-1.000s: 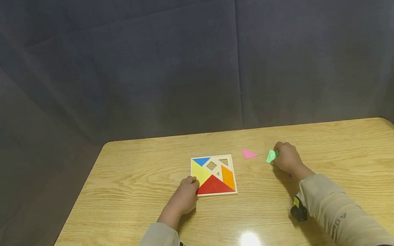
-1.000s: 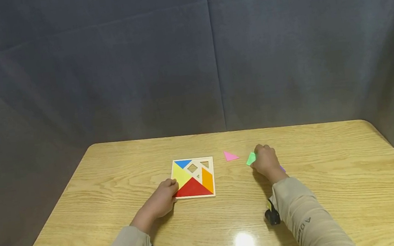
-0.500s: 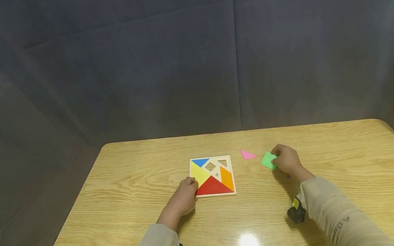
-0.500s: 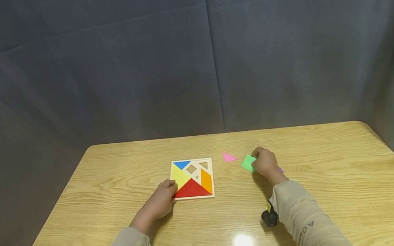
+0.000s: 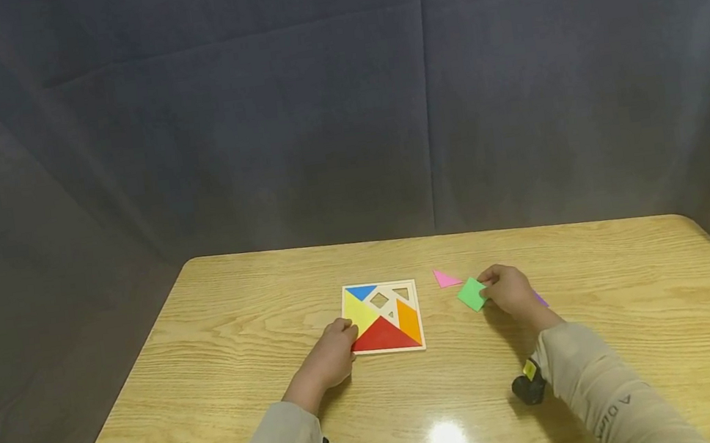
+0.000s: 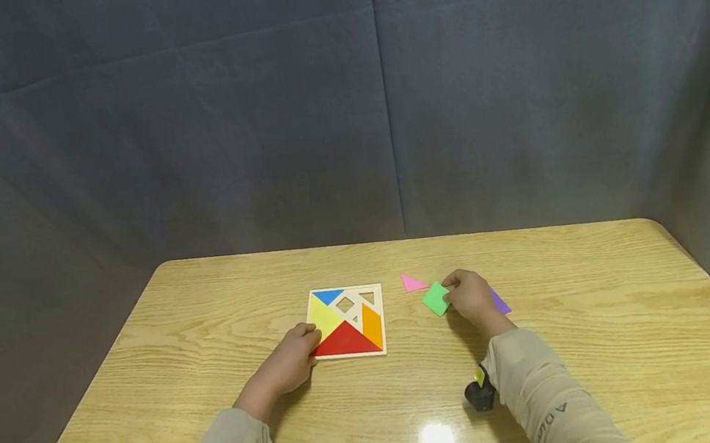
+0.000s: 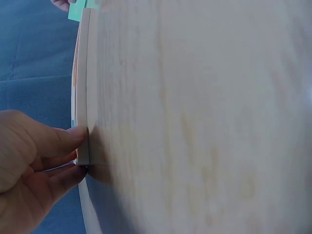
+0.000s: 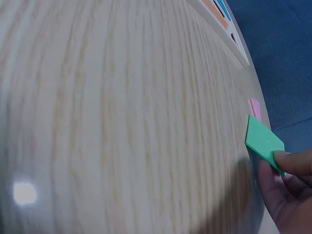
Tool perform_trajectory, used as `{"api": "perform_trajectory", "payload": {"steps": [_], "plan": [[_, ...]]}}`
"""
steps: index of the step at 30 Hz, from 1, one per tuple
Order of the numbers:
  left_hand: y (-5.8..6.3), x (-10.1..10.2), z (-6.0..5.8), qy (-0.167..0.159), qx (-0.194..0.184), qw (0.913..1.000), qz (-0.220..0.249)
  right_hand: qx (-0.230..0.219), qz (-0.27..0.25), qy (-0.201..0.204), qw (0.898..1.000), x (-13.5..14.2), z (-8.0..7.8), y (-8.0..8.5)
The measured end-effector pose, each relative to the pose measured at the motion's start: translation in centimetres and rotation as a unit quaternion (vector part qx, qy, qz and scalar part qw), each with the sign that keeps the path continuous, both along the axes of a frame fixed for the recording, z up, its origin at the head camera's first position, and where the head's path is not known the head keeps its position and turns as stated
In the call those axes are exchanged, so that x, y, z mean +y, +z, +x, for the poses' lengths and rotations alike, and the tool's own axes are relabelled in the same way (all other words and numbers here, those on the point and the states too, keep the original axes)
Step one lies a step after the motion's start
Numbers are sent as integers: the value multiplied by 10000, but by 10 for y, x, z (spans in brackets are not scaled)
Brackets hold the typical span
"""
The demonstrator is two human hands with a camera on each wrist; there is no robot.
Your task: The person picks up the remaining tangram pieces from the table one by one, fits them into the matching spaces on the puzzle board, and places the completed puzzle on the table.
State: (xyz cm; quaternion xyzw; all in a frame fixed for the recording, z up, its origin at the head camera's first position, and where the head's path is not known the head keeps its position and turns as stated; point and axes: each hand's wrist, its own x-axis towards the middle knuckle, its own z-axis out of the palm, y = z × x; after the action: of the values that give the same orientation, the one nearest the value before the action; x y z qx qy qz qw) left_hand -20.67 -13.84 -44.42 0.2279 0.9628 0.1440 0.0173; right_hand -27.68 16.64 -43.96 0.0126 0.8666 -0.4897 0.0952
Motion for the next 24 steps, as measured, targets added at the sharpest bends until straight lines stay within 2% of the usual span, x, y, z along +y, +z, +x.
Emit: {"api": "perform_trajectory", "payload": {"steps": [4, 10, 17, 24], "plan": [[1, 0, 0, -2, -13, 10000, 1, -100, -177, -76, 9998, -5, 1, -1], [0, 0, 0, -10, 29, 10000, -58, 40, -505, -125, 9986, -15, 0, -4], [-1, -1, 0, -50, 93, 9999, -33, 39, -999, -382, 9943, -29, -2, -7], [-2, -1, -1, -67, 102, 9999, 5, 55, -1125, -470, 9925, -40, 0, -5]]}}
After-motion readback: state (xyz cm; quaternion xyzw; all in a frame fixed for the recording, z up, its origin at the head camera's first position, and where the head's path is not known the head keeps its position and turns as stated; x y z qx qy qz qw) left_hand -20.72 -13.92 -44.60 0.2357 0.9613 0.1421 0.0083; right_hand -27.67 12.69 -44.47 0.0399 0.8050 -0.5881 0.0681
